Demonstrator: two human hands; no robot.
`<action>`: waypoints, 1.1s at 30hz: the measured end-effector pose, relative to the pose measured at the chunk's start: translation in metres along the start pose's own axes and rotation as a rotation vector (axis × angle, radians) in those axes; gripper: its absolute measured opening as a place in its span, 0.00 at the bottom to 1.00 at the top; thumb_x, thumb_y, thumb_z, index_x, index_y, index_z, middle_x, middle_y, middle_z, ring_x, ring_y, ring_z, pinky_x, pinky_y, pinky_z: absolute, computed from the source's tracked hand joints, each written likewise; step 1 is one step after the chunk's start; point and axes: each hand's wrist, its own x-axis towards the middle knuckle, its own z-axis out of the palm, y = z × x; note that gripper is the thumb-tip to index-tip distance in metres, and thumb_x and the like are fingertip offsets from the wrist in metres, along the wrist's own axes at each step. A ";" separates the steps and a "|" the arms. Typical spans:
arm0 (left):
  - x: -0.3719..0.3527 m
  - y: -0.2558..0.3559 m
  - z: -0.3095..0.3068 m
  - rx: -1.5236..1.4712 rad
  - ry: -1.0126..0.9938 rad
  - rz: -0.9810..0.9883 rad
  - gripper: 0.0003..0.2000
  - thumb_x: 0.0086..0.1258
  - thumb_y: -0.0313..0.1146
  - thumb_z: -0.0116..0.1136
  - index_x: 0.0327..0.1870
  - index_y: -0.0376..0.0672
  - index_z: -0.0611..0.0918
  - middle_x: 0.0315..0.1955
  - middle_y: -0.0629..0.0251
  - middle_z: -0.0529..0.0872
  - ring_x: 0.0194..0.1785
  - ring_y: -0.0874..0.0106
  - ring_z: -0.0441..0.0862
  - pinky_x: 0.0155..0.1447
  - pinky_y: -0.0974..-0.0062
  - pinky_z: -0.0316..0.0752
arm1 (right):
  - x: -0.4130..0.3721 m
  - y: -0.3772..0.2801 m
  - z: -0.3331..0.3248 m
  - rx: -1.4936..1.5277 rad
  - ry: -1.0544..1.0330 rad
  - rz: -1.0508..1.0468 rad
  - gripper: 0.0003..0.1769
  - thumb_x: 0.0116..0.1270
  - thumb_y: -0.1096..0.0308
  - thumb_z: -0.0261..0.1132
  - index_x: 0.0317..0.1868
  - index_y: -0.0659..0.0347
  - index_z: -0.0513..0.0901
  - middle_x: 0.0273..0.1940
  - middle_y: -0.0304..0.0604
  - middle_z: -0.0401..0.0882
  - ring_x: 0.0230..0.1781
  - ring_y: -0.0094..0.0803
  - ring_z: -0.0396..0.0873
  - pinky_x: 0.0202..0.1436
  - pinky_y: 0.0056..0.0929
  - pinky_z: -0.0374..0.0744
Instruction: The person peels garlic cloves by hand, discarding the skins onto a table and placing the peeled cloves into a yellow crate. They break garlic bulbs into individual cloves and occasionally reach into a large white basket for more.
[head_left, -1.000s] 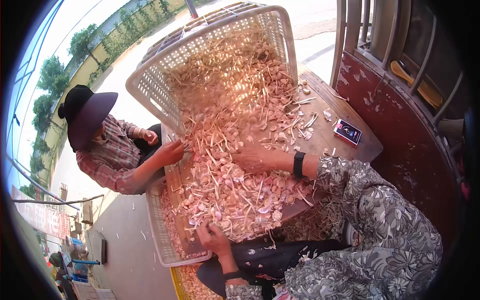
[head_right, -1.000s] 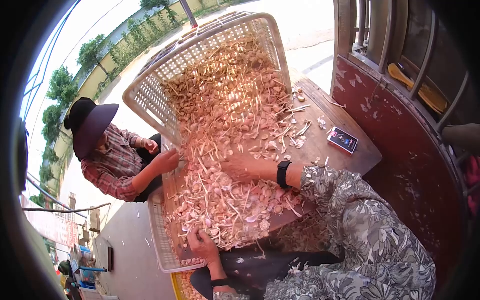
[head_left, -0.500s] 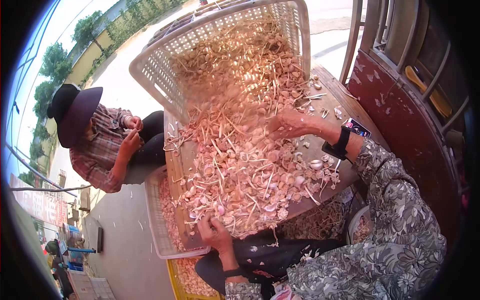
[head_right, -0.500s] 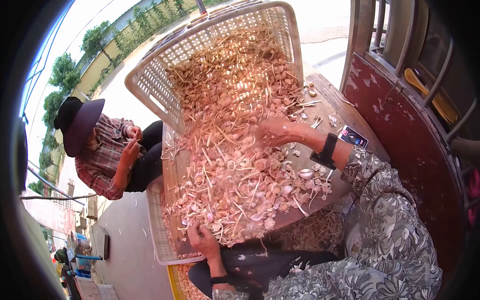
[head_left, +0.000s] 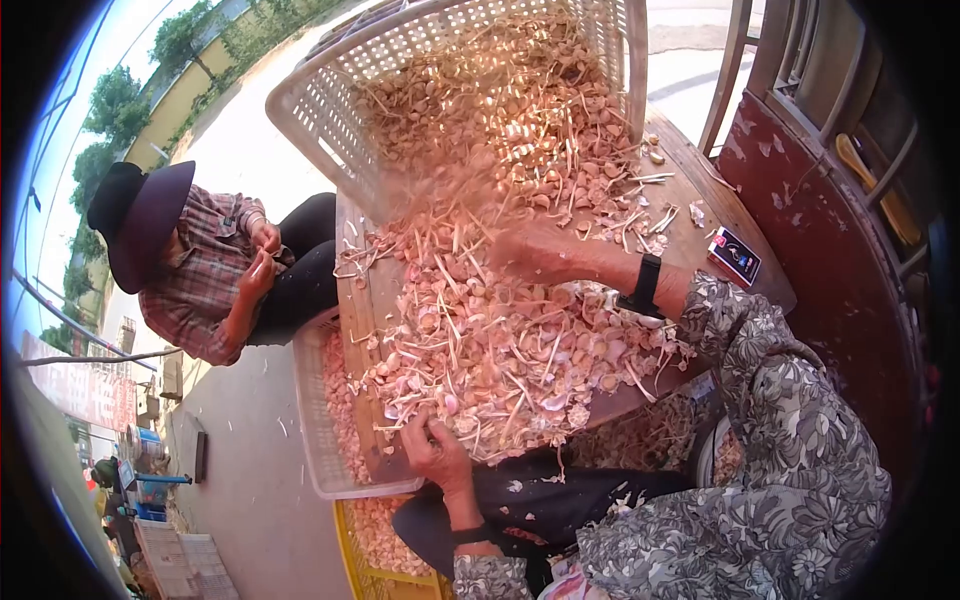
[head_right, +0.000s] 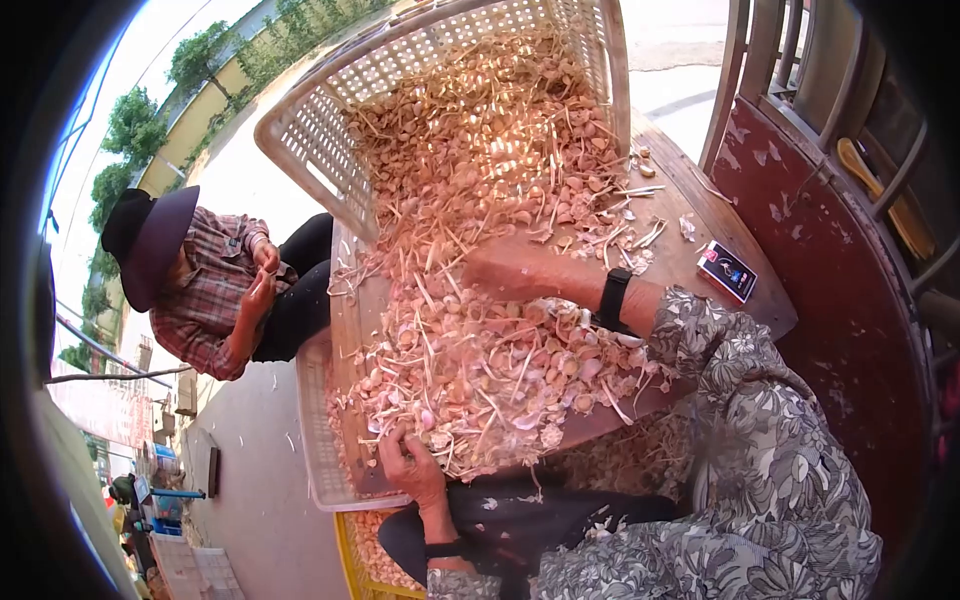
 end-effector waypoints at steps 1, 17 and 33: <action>0.000 0.000 0.000 0.005 -0.008 -0.011 0.10 0.57 0.20 0.50 0.39 0.36 0.79 0.32 0.55 0.79 0.36 0.58 0.77 0.39 0.66 0.72 | 0.004 -0.003 0.004 0.006 -0.002 -0.004 0.05 0.48 0.71 0.58 0.22 0.64 0.72 0.23 0.50 0.73 0.28 0.48 0.76 0.29 0.46 0.70; -0.001 -0.002 0.002 -0.008 0.016 0.001 0.09 0.57 0.20 0.50 0.39 0.35 0.78 0.31 0.55 0.78 0.35 0.58 0.77 0.38 0.67 0.73 | 0.005 0.010 0.003 0.668 0.144 0.583 0.11 0.56 0.65 0.63 0.27 0.66 0.81 0.18 0.35 0.73 0.18 0.19 0.70 0.18 0.21 0.68; -0.042 0.121 -0.047 -1.155 -0.469 -0.516 0.16 0.71 0.41 0.49 0.45 0.34 0.77 0.27 0.66 0.80 0.21 0.84 0.70 0.21 0.90 0.58 | -0.113 -0.192 0.006 0.812 0.293 0.237 0.07 0.60 0.72 0.63 0.38 0.64 0.79 0.31 0.41 0.76 0.32 0.29 0.77 0.34 0.25 0.74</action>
